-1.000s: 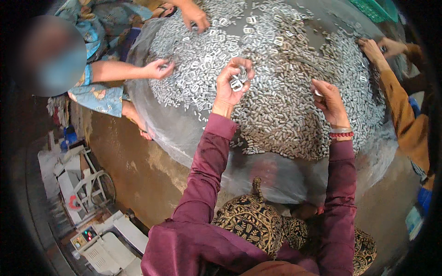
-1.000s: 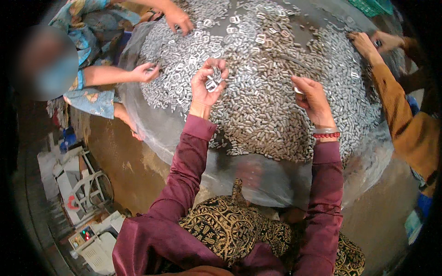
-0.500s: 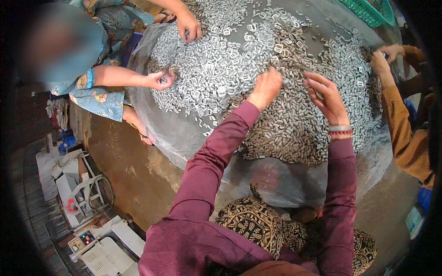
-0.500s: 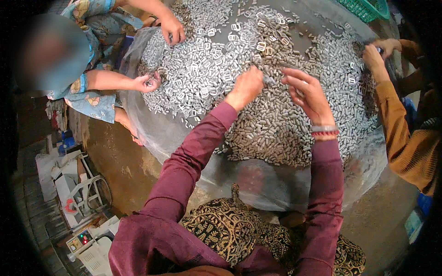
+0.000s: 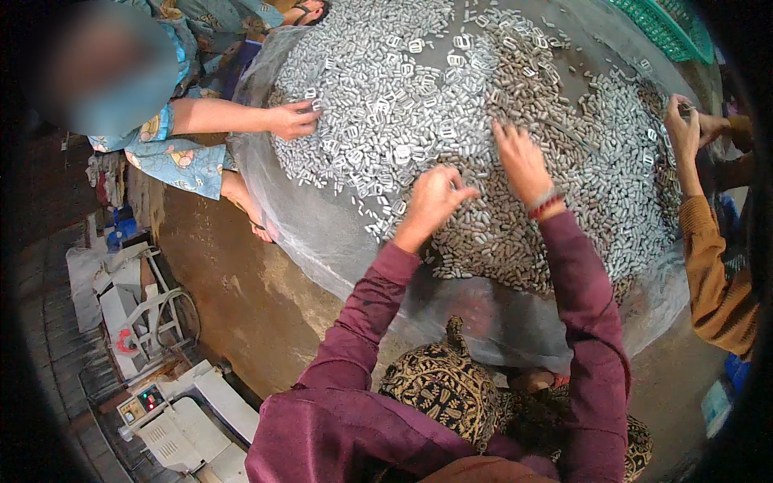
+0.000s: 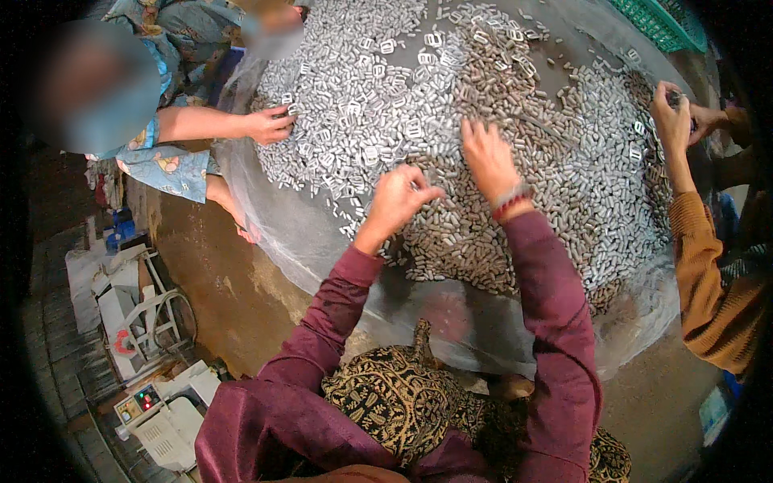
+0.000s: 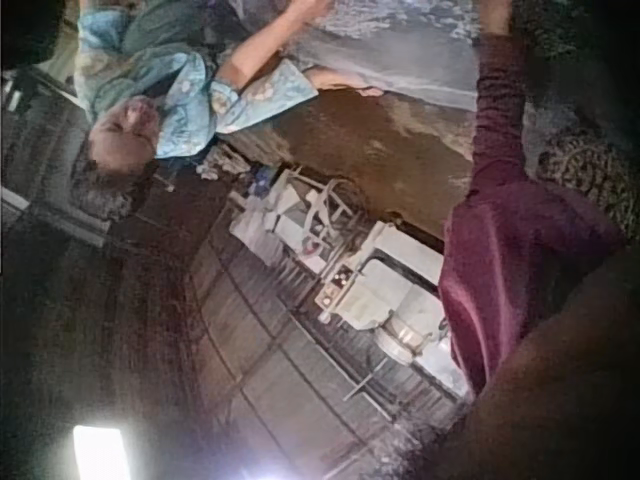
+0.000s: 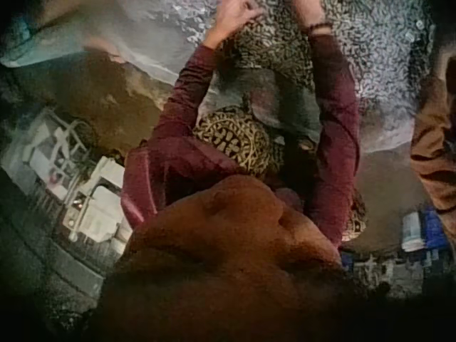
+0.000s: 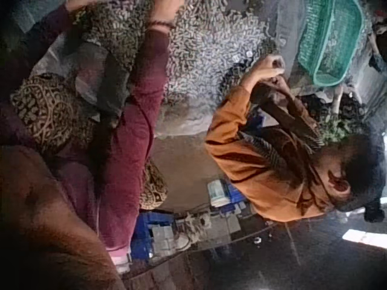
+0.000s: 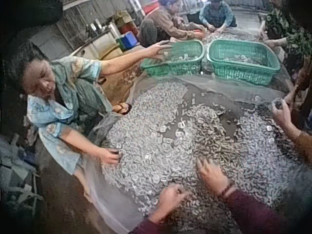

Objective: The person sorts small metallic items from a large pile on a plastic sheet, picking them up by hand and placing them into a green basket. Other people are also sorting items at the same table.

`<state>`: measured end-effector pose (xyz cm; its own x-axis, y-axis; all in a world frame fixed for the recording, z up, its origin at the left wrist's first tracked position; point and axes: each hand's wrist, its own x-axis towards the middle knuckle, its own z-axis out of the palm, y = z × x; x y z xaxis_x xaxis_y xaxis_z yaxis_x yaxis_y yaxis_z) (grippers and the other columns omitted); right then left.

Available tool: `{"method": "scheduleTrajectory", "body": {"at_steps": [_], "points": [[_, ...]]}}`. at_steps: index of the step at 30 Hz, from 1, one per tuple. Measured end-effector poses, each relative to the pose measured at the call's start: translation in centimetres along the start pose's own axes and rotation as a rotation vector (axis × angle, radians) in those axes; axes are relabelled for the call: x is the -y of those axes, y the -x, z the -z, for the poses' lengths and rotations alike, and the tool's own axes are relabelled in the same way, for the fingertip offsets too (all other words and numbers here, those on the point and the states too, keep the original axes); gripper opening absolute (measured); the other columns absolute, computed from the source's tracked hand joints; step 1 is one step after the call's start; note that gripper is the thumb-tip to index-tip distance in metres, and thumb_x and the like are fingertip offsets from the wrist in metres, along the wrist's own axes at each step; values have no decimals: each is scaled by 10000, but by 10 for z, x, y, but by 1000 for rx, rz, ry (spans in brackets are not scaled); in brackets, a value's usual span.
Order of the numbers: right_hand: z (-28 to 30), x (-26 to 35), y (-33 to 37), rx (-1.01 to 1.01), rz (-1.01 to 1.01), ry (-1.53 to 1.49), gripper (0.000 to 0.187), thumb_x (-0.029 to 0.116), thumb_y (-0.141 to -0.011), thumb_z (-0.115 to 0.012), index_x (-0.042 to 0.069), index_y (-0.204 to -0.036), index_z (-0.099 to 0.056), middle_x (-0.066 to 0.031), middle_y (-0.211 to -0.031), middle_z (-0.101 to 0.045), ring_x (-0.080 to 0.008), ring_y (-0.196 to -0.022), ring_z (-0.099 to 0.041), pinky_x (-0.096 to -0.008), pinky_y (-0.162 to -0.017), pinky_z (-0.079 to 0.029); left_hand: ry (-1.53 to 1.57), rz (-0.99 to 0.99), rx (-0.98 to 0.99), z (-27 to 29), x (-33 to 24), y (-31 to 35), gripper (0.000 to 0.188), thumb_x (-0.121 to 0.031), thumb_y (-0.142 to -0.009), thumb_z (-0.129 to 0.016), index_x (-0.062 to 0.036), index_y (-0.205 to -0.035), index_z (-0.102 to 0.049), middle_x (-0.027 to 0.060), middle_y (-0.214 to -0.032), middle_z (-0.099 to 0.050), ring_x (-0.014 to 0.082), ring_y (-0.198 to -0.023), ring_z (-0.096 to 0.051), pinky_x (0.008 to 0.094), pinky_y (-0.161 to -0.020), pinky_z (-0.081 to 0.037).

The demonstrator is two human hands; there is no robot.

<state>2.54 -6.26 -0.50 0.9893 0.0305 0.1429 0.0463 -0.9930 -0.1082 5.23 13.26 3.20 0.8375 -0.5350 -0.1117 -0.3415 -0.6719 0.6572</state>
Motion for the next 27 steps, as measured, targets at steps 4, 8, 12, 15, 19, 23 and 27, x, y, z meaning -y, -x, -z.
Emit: {"method": "scheduleTrajectory", "body": {"at_steps": [4,8,12,15,19,23,27], "points": [[38,17,58,81,63,-42,411,30,-755,-557,-2,-1164,-530,-103,-959,-540,-271,-923,-562,-305,-655,-534,590,193,75,24,6,-17,217,-224,-849,-651,-64,-751,-543,-2,-614,-496,84,-568,-479,241,-428,-366],[70,2,77,437,25,-210,422,-34,-754,-518,37,-1168,-556,-132,-963,-564,-318,-933,-586,-386,-689,-511,1488,231,116,49,-4,-24,83,-79,-815,-549,-84,-779,-474,78,-919,-534,127,-670,-510,173,-361,-335],[97,-36,68,546,-473,-975,326,4,-844,-503,36,-1156,-589,-107,-896,-633,-166,-759,-636,-310,-500,-517,1494,262,90,54,-1,-48,115,-1,-755,-517,-93,-779,-452,132,-990,-535,173,-715,-533,154,-343,-353],[116,-54,66,450,-662,-1485,265,114,-914,-517,34,-1155,-593,-53,-1021,-622,-143,-851,-615,-277,-528,-562,1214,244,127,61,-1,-67,154,-45,-781,-581,-88,-927,-555,87,-926,-582,141,-644,-513,185,-368,-369],[127,-62,66,437,-716,-1675,254,124,-906,-538,43,-1136,-607,-29,-1075,-626,-149,-981,-596,-322,-675,-577,75,-52,-11,33,32,-85,182,-150,-823,-629,-19,-948,-632,164,-846,-613,290,-694,-615,385,-519,-478],[117,-65,76,371,-728,-1598,256,125,-907,-541,49,-1143,-606,-26,-1086,-627,-148,-1026,-583,-334,-710,-573,-302,-183,46,18,9,-73,215,-193,-806,-664,11,-853,-612,211,-867,-604,392,-792,-612,460,-676,-485],[117,-61,75,321,-745,-1717,256,144,-898,-566,42,-1127,-618,-53,-1066,-631,-142,-959,-606,-307,-684,-571,308,-29,185,29,-22,-52,253,-280,-870,-637,-32,-836,-598,58,-720,-570,154,-620,-540,281,-434,-401]]}}
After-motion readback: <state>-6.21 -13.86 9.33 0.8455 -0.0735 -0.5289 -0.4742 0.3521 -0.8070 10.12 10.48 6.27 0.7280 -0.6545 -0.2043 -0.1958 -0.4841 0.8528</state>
